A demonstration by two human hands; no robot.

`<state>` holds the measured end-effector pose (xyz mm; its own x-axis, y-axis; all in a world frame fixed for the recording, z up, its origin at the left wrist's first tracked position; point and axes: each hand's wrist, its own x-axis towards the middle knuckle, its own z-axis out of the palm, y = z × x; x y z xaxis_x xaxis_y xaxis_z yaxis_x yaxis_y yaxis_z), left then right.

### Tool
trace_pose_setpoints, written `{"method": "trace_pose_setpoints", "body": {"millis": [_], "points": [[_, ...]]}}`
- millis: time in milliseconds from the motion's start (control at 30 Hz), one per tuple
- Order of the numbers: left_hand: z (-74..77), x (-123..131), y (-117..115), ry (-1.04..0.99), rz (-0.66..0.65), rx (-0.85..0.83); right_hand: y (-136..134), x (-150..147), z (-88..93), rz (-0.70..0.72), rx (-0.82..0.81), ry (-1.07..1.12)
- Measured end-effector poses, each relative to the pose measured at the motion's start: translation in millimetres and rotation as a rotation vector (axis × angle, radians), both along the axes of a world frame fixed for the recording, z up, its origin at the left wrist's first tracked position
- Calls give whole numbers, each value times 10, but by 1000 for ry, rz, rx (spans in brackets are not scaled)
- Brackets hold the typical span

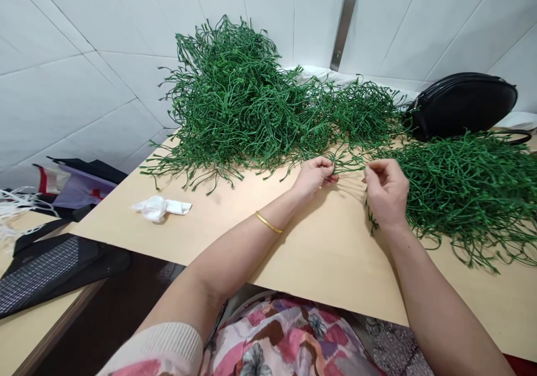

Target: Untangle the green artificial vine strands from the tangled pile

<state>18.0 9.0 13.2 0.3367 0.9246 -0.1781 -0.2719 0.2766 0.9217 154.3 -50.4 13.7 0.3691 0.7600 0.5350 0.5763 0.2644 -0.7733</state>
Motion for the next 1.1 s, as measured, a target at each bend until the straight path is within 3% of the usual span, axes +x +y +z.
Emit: {"method": "trace_pose_setpoints", "body": {"millis": [133, 300, 467, 567, 700, 767, 833, 933, 1000, 1100], "points": [[-27, 1, 18, 27, -2, 17, -59, 2, 63, -173, 243, -163], [5, 0, 5, 15, 21, -29, -143, -84, 113, 0, 333, -444], [22, 3, -16, 26, 39, -26, -87, -85, 23, 16, 170, -673], [27, 10, -44, 31, 32, -40, -25, -52, -51, 79, 30, -681], [66, 0, -76, 102, 65, 42, 12, -21, -58, 150, -81, -323], [104, -29, -73, 223, 164, 301, 17, -12, -32, 188, -162, -57], [148, -74, -56, 387, 208, 674, 26, -4, -14, 236, -232, 181], [189, -145, -12, 594, 59, 1075, 53, 6, -25, 303, -284, 476], [185, -177, 20, 696, -81, 1138, 73, 11, -43, 305, -298, 600], [152, -200, 66, 787, -239, 1102, 85, 20, -61, 273, -315, 642]]}}
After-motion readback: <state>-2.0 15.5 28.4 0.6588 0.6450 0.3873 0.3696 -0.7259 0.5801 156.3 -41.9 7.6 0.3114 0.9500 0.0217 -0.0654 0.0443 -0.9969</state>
